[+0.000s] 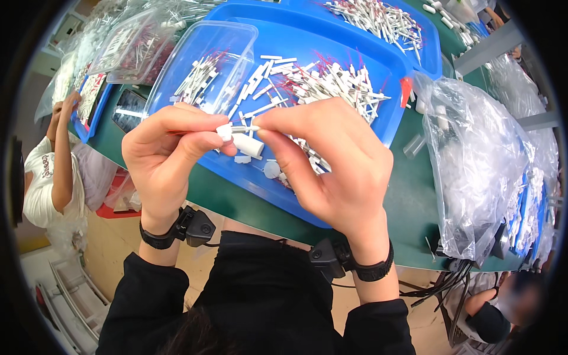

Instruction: The person is manually assembling small white electronic or mechanical components, likely connecting wires or inserting parts into housings.

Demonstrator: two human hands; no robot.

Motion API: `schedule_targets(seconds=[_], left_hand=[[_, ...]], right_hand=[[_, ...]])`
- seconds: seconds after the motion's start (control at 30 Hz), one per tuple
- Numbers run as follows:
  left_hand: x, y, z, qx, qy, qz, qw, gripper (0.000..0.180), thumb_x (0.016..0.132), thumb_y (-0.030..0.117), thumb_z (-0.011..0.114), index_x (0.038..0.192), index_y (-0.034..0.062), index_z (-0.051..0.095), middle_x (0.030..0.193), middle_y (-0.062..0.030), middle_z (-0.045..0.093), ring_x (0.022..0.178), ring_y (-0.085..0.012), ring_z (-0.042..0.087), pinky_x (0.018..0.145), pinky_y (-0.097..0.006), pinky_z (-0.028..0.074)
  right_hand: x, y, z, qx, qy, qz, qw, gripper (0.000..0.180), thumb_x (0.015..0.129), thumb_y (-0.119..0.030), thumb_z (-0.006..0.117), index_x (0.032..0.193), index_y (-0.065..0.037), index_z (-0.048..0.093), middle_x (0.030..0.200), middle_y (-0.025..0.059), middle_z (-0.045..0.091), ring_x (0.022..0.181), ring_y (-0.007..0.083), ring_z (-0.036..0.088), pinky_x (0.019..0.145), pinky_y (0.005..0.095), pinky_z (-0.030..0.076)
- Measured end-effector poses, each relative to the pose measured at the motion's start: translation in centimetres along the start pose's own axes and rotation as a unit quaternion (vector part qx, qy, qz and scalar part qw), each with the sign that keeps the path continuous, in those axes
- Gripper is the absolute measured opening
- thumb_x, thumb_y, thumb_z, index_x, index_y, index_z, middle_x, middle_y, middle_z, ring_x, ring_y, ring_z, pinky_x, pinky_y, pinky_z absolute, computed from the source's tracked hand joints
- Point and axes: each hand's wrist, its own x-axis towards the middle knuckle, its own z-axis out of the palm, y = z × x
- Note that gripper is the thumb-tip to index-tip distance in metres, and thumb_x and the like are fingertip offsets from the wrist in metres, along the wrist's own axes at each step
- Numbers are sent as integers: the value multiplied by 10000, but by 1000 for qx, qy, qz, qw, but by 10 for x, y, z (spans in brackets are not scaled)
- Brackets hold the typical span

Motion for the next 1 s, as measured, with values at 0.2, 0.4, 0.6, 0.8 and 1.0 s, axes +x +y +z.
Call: schedule_targets(seconds=[0.2, 0.4, 0.6, 0.8, 1.0], left_hand=[[0, -4, 4, -39, 32, -21, 999, 63, 836, -69, 646, 897, -83, 656, 797, -160, 661, 676, -199, 669, 618, -257, 528], [0, -9, 6, -74, 31, -46, 996, 77, 846, -52, 650, 918, -78, 649, 815, -157, 667, 688, -202, 672, 631, -272, 546], [-6, -11, 13, -142, 104, -46, 983, 216, 857, -55, 638, 1069, -81, 603, 903, -161, 678, 770, -214, 681, 684, -285, 555], [-12, -17, 21, -16, 98, 30, 995, 298, 854, -106, 614, 1150, -91, 584, 989, -178, 674, 872, -220, 687, 797, -292, 562], [-10, -24, 27, 72, 145, 90, 983, 315, 769, -90, 705, 1074, -23, 664, 976, -126, 678, 787, -198, 678, 710, -296, 539]], right_hand=[[1, -1, 1, -40, -10, -59, 997, 214, 690, 35, 745, 881, -55, 713, 757, 32, 681, 653, 182, 603, 563, 277, 485], [-2, -3, 3, -54, 7, -35, 998, 253, 676, -2, 768, 917, -70, 725, 768, 23, 687, 636, 170, 593, 567, 275, 495], [-6, 1, 10, 55, 20, 92, 994, 238, 739, -13, 755, 968, -63, 712, 819, 47, 693, 693, 154, 647, 605, 257, 517], [-9, 2, 14, 83, 23, 118, 989, 192, 774, -6, 738, 961, -34, 701, 825, 72, 692, 699, 154, 665, 635, 255, 528], [-10, 2, 14, 70, 23, 113, 991, 164, 776, -10, 740, 933, -21, 693, 830, 80, 693, 697, 156, 665, 627, 259, 520]])
